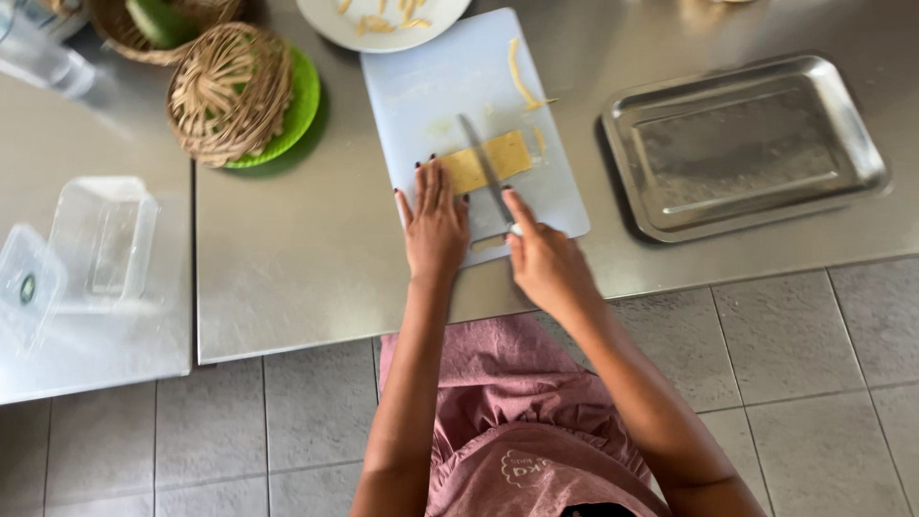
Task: The person uses a knife to cut thin slices of cheese into smaller rectangular pieces on a white cutting board, then uses their hands to place the pieces onto a white plate.
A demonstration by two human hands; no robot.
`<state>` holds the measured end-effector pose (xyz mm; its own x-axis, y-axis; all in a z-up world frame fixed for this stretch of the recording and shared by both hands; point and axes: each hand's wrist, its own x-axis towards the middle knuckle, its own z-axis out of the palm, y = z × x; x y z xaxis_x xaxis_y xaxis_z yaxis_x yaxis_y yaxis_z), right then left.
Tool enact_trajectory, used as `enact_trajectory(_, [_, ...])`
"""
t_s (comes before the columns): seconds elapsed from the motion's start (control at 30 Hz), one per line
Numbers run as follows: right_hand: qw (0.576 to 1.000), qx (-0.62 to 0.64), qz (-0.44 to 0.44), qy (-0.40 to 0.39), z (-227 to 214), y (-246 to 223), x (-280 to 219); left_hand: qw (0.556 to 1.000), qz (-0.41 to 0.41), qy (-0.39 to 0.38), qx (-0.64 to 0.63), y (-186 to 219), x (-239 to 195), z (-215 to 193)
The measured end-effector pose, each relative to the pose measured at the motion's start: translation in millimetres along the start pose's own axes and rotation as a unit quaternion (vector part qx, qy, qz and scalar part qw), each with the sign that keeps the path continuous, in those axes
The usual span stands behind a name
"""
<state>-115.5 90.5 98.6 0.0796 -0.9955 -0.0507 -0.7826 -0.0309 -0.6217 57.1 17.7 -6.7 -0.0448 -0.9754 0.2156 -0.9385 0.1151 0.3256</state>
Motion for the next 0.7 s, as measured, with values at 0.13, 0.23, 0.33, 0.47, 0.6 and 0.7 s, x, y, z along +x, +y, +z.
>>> enact_trajectory(0.13, [0.996, -0.016, -0.076, 0.046, 17, -4, -1, 1.0, 0.014, 0.017, -0.001, -1, -3, -1])
enact_trajectory(0.23, [0.996, -0.033, -0.078, 0.038, 24, -8, 0, 0.999, 0.004, 0.016, -0.034, -5, -2, 2])
enact_trajectory(0.33, [0.996, -0.044, -0.076, 0.034, 25, -10, -1, 0.997, 0.009, 0.082, -0.007, -13, -3, 7])
enact_trajectory(0.47, [0.995, -0.043, -0.075, 0.039, 25, -12, -2, 0.99, -0.055, 0.114, -0.055, -16, -5, 8])
enact_trajectory(0.6, [0.996, -0.044, -0.07, 0.038, 27, -12, -4, 0.991, -0.044, 0.116, -0.043, -14, -5, 5])
enact_trajectory(0.7, [0.995, -0.044, -0.076, 0.044, 29, -12, -4, 0.992, -0.044, 0.109, -0.038, -14, -6, 5])
